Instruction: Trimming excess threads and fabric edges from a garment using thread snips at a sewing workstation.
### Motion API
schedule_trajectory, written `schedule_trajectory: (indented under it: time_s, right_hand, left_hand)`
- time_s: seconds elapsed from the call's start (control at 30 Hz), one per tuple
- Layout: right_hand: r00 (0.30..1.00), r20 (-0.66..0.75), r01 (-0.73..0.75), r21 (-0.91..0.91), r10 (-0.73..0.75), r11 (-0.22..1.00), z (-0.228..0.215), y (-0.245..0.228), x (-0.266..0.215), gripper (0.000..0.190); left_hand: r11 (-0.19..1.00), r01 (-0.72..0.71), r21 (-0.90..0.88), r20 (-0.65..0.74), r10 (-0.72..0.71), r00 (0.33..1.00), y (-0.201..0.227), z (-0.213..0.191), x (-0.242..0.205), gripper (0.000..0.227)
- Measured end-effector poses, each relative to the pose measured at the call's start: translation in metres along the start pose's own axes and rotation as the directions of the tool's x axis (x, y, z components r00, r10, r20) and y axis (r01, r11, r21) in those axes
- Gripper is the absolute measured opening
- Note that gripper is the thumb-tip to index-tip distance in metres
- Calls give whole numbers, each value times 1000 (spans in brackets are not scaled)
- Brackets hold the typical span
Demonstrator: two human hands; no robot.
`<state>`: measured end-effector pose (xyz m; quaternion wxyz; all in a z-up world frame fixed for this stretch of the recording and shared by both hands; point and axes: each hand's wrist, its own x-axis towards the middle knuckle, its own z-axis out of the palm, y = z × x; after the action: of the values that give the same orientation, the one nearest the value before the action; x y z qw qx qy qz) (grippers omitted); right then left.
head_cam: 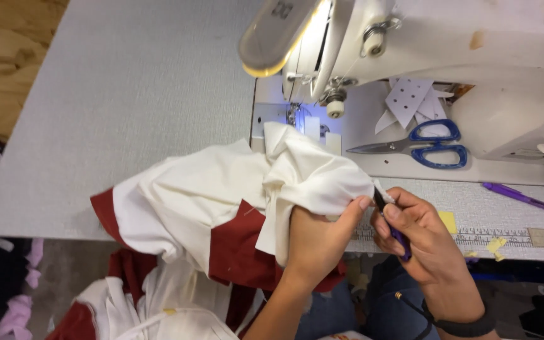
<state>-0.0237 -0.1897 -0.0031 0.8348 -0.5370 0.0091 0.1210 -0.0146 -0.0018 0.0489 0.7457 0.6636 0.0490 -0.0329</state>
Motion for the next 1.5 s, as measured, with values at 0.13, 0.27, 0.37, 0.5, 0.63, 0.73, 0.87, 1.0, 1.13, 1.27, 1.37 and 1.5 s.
schedule_trajectory:
  time_s: [0.13,0.27,0.37,0.5,0.63,0.73,0.87,1.0,1.13,1.27,1.37,1.5]
  right_hand:
    - [1000,8,-30,83,29,996,6,-4,-2,23]
    - [996,64,-58,8,57,998,-1,-10,-12,42]
    - [979,-153,60,-420,-136,905,26,-25,-15,40]
    - [864,-193,88,-853,-465,515,69,-22,1,31]
    - [792,-255,119,-827,-555,549,69,-9,23,16]
    - [813,-323,5,-828,-484,561,64,0,36,17]
    - [794,-389,98,-675,-466,731,65,6,62,13]
    - [851,-381,37,-645,-362,763,73,15,74,19]
    - [807,-188,170,-833,-559,526,64,40,69,15]
    - [676,107,423,-867,-729,264,46,55,67,7]
    - [700,21,360,-873,-714,327,45,53,63,15]
    - [778,-162,322,-726,-607,607,49,41,61,29]
  left_hand:
    - [997,-69,-41,17,70,997,-12,-1,3,21]
    - [992,-120,35,-14,120,993,-21,-6,10,27]
    - [984,-177,25,-7,177,984,-25,-10,13,31]
    - [972,-232,35,50,230,972,-27,-16,14,34]
    - [972,-232,35,78,228,970,-23,-40,16,12]
    - [987,-162,-5,65,162,985,-32,-51,21,41]
    - [978,-200,60,49,198,979,-43,-56,28,60]
    - [991,-76,106,-23,79,997,-68,-61,44,59]
    - [992,122,30,-69,-120,990,-73,-62,49,38]
    - [999,30,27,-64,-28,998,-75,-61,52,46]
    - [998,-15,64,-37,17,999,-72,-61,50,46]
    - [992,-86,95,10,86,996,-80,-62,51,45]
